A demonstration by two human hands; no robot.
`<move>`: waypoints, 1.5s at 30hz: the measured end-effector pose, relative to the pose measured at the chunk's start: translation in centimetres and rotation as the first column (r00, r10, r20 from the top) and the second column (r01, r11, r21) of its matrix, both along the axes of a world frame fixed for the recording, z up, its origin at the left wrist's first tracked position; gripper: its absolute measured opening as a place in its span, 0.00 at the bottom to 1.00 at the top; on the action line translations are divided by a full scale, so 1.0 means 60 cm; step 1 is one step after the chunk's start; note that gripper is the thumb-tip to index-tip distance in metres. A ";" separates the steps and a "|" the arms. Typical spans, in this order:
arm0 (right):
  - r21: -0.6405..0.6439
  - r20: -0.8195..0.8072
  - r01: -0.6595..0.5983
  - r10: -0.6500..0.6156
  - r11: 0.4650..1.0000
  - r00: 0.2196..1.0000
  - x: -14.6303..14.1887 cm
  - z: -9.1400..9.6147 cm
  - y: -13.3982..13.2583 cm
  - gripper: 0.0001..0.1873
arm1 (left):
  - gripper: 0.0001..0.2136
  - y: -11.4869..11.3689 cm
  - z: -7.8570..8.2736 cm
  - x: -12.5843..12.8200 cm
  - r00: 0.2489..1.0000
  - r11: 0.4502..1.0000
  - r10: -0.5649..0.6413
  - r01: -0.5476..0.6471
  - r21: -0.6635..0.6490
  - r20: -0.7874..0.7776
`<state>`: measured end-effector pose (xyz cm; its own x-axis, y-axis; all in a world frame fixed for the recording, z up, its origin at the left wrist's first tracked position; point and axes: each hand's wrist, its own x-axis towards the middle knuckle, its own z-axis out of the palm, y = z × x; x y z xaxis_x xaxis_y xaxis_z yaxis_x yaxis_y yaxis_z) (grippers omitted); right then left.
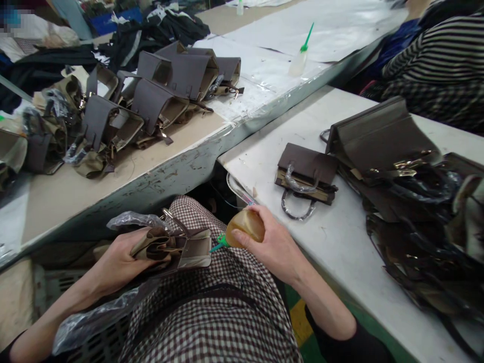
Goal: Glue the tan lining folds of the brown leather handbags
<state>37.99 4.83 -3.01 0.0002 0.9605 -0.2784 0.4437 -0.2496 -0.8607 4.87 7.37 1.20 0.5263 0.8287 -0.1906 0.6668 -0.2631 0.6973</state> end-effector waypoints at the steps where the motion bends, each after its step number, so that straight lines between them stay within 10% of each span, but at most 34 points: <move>1: 0.030 0.061 -0.026 0.024 0.999 0.998 -0.001 0.012 0.003 0.26 | 0.03 0.000 0.000 0.001 1.000 1.000 -0.004 0.004 0.003 0.002; 7: 0.106 0.213 -0.095 0.071 0.990 0.975 -0.009 0.039 0.003 0.28 | 0.04 -0.006 0.002 -0.006 1.000 1.000 0.017 -0.018 0.021 0.018; 18: 0.117 -0.026 0.139 -0.137 0.983 0.990 -0.024 -0.080 -0.032 0.25 | 0.07 -0.047 -0.013 -0.018 0.998 0.996 -0.057 0.055 0.072 0.025; 28: 0.162 -0.029 0.113 -0.110 0.980 0.993 -0.036 -0.104 -0.022 0.25 | 0.07 -0.060 -0.011 -0.015 0.996 0.988 -0.094 0.092 0.128 0.010; 34: 0.023 -0.122 0.083 -0.079 0.996 0.989 -0.027 -0.087 -0.022 0.23 | 0.09 -0.062 -0.011 -0.010 0.992 0.980 -0.111 0.119 0.162 -0.056; 45: -0.288 -0.296 0.312 -0.394 0.905 0.870 -0.007 -0.074 -0.079 0.26 | 0.11 -0.120 -0.018 -0.049 1.000 0.997 -0.028 0.028 0.071 0.004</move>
